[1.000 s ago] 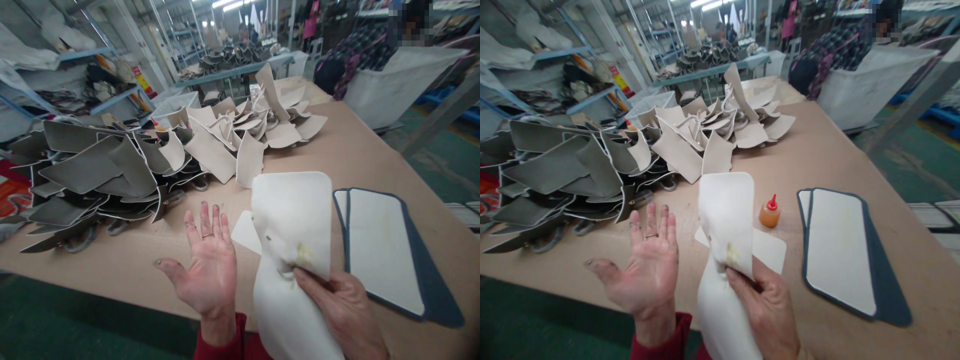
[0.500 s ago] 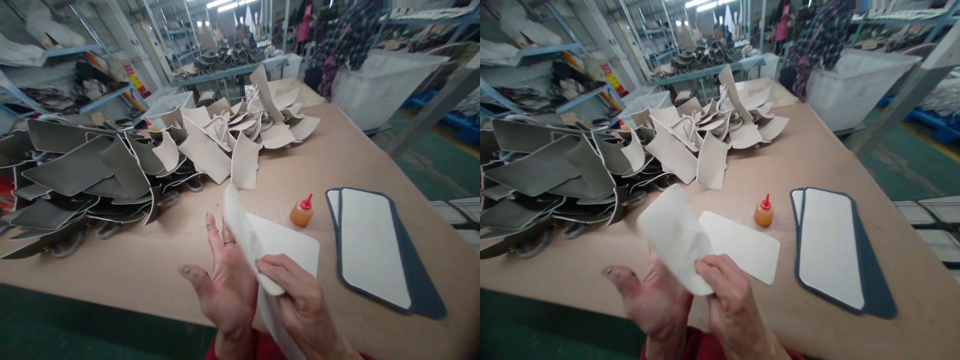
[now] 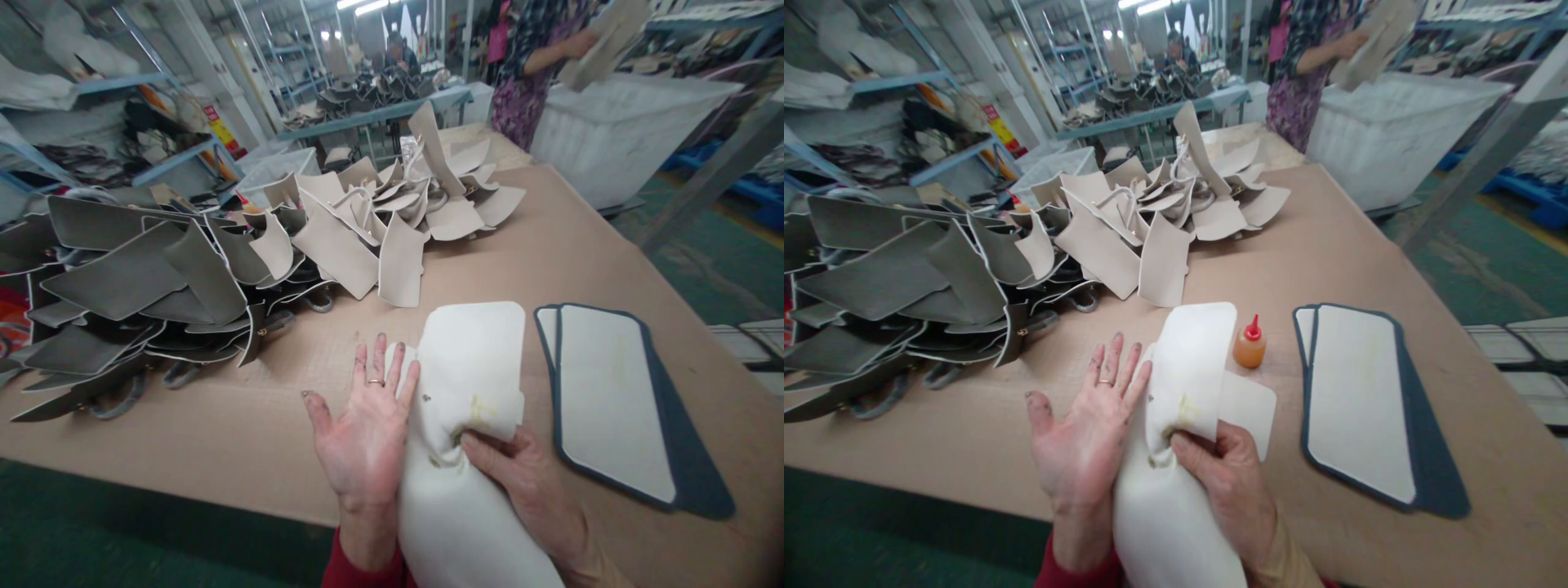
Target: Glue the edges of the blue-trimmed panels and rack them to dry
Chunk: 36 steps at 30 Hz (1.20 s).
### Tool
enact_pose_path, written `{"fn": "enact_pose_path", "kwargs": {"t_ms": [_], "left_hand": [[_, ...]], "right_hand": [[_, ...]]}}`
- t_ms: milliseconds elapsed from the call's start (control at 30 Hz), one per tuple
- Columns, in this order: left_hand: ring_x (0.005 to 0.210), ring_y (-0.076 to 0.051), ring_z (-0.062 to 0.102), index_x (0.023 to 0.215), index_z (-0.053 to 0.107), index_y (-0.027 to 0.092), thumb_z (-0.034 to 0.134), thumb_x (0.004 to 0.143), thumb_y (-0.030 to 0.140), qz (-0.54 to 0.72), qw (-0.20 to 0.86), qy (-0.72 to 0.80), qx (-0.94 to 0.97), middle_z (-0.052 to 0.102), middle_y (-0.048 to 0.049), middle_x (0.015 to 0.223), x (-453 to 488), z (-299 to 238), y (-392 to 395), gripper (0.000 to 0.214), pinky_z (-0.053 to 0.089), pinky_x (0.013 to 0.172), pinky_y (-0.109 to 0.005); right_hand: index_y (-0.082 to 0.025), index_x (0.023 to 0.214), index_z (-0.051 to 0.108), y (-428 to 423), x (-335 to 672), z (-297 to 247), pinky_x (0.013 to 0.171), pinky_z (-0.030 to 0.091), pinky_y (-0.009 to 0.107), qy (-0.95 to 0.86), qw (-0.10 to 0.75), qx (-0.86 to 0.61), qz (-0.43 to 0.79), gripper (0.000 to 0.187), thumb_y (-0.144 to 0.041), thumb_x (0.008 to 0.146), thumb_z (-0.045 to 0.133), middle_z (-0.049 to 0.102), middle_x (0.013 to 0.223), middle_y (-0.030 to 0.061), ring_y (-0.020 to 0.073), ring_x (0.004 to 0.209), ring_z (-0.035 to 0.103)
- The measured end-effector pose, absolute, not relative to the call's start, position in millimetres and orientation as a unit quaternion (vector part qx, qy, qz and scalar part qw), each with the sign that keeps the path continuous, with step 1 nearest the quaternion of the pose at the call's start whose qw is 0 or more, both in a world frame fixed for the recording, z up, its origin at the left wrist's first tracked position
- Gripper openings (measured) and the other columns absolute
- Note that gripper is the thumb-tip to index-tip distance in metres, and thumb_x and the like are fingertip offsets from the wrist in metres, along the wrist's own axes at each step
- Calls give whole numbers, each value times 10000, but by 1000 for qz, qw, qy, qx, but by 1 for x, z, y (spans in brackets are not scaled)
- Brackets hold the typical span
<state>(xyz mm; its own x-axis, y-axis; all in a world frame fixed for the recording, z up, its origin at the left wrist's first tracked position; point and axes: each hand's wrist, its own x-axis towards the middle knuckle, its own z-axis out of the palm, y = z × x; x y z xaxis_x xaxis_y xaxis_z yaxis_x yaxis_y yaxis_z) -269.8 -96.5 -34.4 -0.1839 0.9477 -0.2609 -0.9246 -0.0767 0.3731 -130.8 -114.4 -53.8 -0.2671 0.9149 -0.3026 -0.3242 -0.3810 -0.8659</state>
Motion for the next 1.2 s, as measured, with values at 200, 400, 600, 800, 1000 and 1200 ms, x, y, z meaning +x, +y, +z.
{"fn": "enact_pose_path", "kwargs": {"t_ms": [200,400,600,800,1000,1200], "left_hand": [[1372,-249,308,1455,237,230,323,830,676,754,598,250,108,351,-71,1494,-260,-30,-102,773,289,1112,-422],[1398,-246,244,1432,307,267,301,769,755,798,507,262,196,363,-45,1487,-242,-22,-110,823,238,1137,-401],[1417,-242,185,1402,359,334,339,712,808,798,485,267,238,384,-6,1473,-235,-25,-115,838,196,1147,-394],[1424,-266,150,1354,359,462,547,600,786,799,455,302,251,406,65,1449,-230,-24,-125,842,198,1142,-411],[1415,-269,182,1431,293,331,404,707,775,784,525,262,201,367,-7,1484,-240,-16,-123,856,205,1144,-423],[1384,-222,284,1453,255,237,234,810,725,750,605,218,156,382,-50,1479,-252,-21,-116,807,233,1140,-367]], "right_hand": [[-182,876,723,-118,-139,-49,670,524,258,-489,463,-445,590,162,-282,804,618,704,781,38,191,758,649],[-200,887,700,-121,-142,-43,707,514,210,-636,482,-439,413,169,-146,826,552,688,820,38,160,780,657],[-186,785,670,-123,-139,-41,703,519,214,-668,477,-413,395,171,-89,813,531,646,726,40,157,726,637],[-176,796,647,-124,-139,-37,690,508,235,-665,482,-407,400,178,-54,781,519,654,756,43,162,722,622],[-195,761,693,-123,-139,-34,649,486,225,-489,457,-379,639,75,-195,769,619,687,758,2,156,720,621],[-177,733,717,-117,-137,-40,628,464,218,-350,418,-320,775,120,-293,706,710,661,693,-8,115,634,563]]}}
